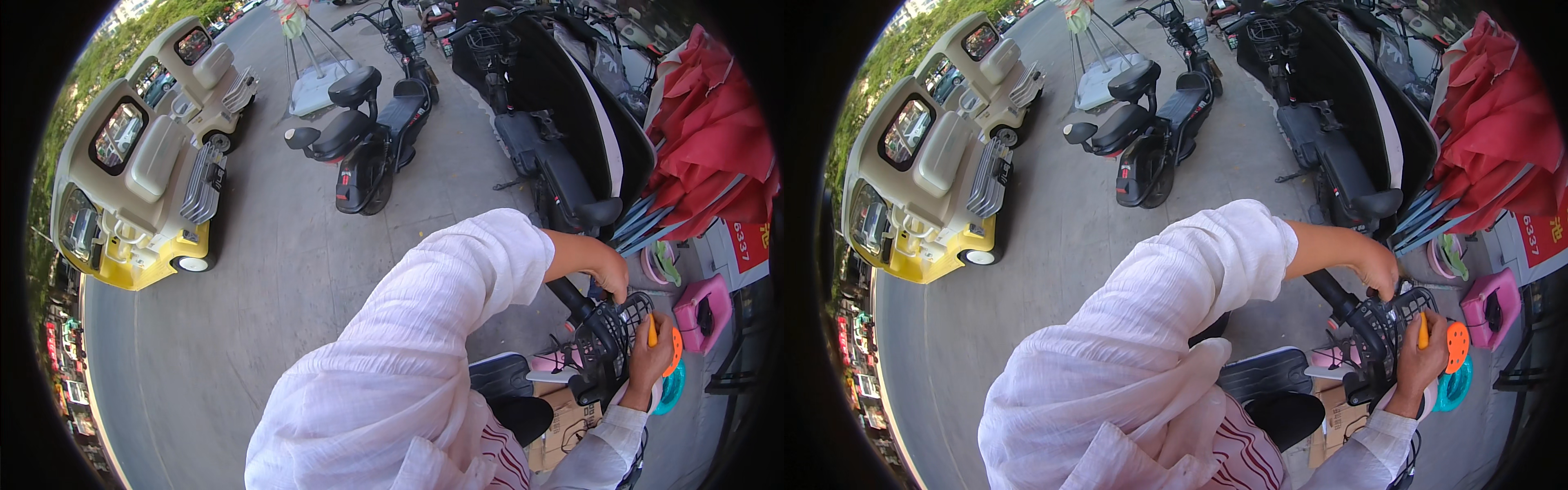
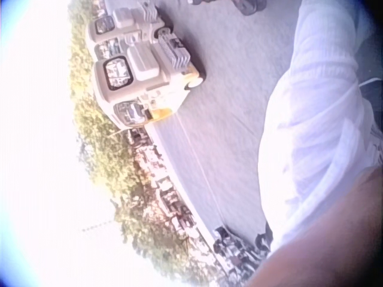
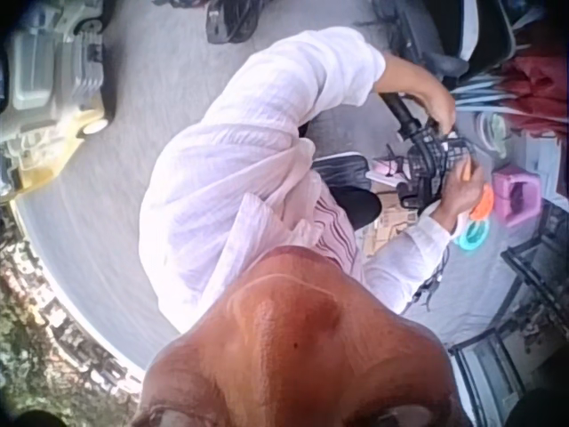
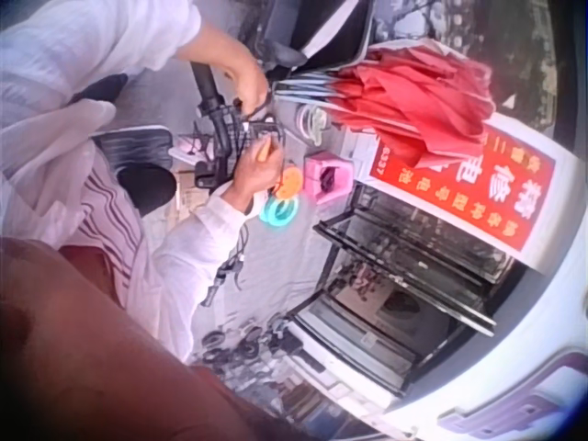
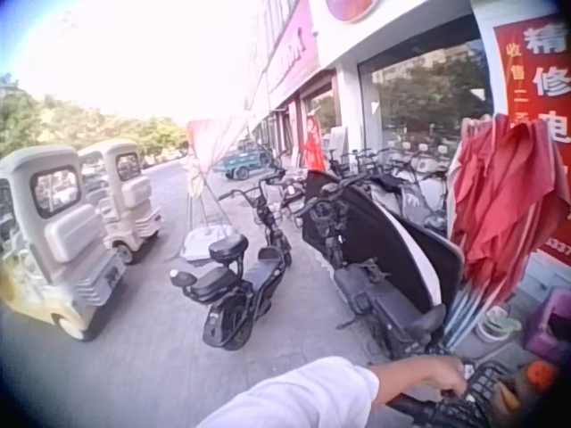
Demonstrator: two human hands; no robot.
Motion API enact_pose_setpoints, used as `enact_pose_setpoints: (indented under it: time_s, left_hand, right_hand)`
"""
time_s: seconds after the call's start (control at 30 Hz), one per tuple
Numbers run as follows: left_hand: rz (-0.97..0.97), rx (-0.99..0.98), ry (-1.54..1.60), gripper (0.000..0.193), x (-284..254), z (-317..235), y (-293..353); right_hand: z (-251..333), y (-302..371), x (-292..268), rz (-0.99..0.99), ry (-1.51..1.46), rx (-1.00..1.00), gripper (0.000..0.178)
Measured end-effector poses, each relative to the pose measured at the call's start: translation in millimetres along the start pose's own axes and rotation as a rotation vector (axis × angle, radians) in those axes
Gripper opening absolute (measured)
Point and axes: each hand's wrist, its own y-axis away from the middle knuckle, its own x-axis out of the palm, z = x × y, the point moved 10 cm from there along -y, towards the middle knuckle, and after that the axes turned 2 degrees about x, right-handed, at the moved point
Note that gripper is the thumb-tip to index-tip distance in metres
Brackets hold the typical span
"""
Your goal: The person uses a yellow screwdriver to tighten screws on the handlebar assembly of a pink electric scooter. They repeatedly adjust the grip and apply torque to fasteners on the left and right sides of the handlebar stem.
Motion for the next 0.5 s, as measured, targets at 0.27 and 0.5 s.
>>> enact_pose_setpoints:
  time_s: [0.27,0.5]
  left_hand:
    - [0.042,0.046,-0.145,0.046,1,-31,13]
    - [0.045,0.039,0.200,0.023,-9,-9,36]
  right_hand:
    - [-2,4,-10,-0.069,-0.035,0.035,0.014]
    - [8,-6,-5,-0.071,0.022,0.016,0.019]
